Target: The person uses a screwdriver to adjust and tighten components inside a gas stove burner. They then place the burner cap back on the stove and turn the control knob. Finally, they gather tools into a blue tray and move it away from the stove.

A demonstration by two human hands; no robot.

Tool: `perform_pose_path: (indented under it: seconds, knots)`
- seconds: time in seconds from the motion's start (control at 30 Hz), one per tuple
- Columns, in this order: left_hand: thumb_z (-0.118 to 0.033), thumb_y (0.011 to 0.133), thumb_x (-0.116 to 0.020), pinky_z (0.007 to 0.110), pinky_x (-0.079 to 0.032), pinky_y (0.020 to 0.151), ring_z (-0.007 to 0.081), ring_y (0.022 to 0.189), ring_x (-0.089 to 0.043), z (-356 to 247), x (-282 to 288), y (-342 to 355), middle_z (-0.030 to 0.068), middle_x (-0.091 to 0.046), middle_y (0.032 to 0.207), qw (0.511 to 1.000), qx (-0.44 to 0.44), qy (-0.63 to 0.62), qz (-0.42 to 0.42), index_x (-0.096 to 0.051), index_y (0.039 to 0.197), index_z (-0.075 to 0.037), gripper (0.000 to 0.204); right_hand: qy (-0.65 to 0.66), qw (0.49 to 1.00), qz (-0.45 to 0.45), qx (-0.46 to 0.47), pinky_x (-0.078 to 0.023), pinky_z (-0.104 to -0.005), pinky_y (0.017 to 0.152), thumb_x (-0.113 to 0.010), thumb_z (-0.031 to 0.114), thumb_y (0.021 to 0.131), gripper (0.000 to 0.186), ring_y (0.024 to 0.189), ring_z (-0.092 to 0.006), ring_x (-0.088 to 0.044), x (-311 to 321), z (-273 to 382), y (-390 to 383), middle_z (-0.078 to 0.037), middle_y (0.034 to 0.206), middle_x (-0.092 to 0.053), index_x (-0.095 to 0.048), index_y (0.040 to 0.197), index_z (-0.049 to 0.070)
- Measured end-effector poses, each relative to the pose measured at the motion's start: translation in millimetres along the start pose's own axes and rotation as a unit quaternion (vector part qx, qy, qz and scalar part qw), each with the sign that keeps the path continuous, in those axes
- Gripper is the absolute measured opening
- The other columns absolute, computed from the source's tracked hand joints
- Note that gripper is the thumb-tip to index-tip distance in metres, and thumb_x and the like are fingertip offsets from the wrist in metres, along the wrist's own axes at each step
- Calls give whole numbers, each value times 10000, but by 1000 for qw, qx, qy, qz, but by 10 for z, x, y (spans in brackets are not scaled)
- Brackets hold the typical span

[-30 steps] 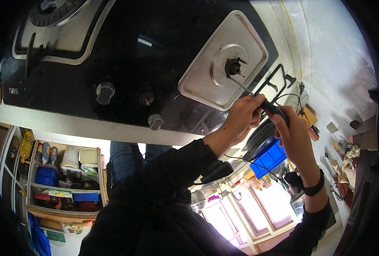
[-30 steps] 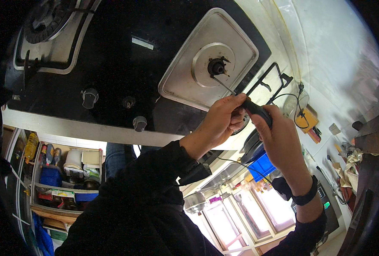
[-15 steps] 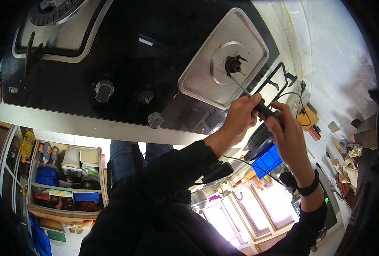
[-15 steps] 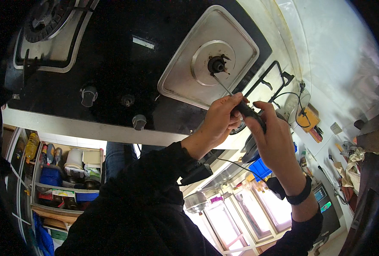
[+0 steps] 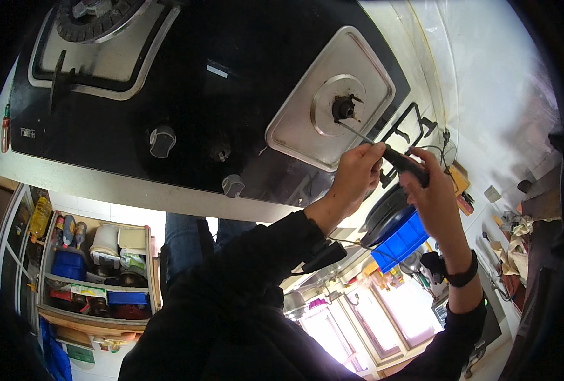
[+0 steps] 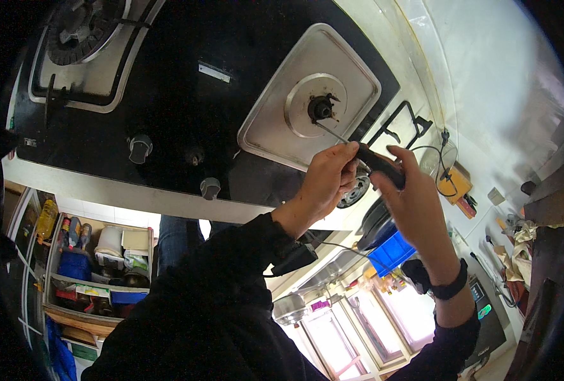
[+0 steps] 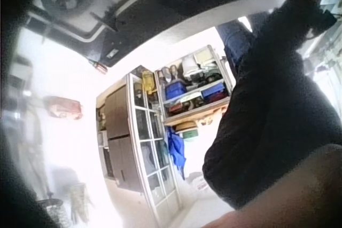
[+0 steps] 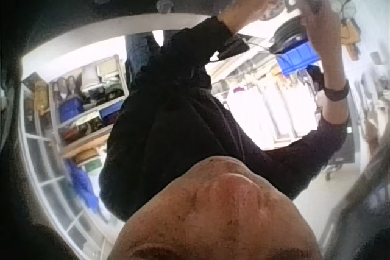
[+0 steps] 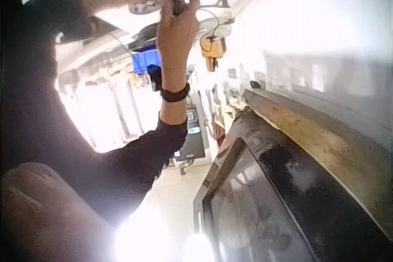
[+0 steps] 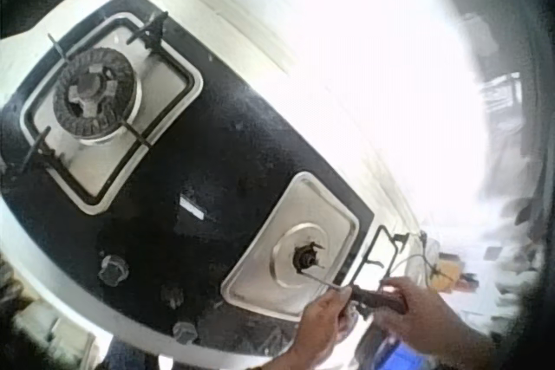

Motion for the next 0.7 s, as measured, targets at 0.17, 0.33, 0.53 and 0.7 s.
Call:
perform_pose_path:
  seconds: [0.17, 0.33, 0.53, 0.7]
  knots:
    - [-321, 1029, -600, 207, -263, 452, 26, 489, -327, -13, 26, 12, -61, -452, 663, 1000, -7, -8, -14, -553, 821, -107, 302, -302, 914, -83, 257, -538, -365, 622, -758, 243, 863, 505, 709, -266, -676, -54, -41, -73, -83, 992, -642, -552, 1297, 88]
    - [-337, 1013, -624, 217, -249, 428, 36, 460, -327, -3, 4, 6, -54, -424, 622, 999, 25, -6, -38, -518, 775, -107, 348, -47, 998, -8, 29, -524, -413, 646, -704, 285, 928, 408, 680, -348, -659, -159, -96, -72, -131, 755, -646, -576, 1216, 26]
    - [-347, 1016, -619, 210, -255, 432, 32, 474, -336, -9, 57, -4, -55, -434, 630, 999, 17, 21, -33, -511, 771, -111, 357, -146, 981, -38, 123, -516, -393, 628, -716, 241, 912, 379, 663, -305, -631, -134, 26, -133, -116, 803, -619, -580, 1202, 39]
    - [-336, 1014, -626, 210, -256, 437, 27, 478, -337, 12, 130, -47, -59, -434, 636, 998, 12, 57, -38, -526, 777, -112, 341, -257, 938, -27, 230, -530, -380, 621, -740, 173, 867, 423, 713, -283, -640, -258, -28, -141, -110, 944, -581, -559, 1231, 58]
Point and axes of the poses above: each hand's wrist, its own y-axis towards the middle knuckle, its own x-axis out of the back of the hand, z = x × y, the point moved 1 cm from there along y, towards the middle knuckle
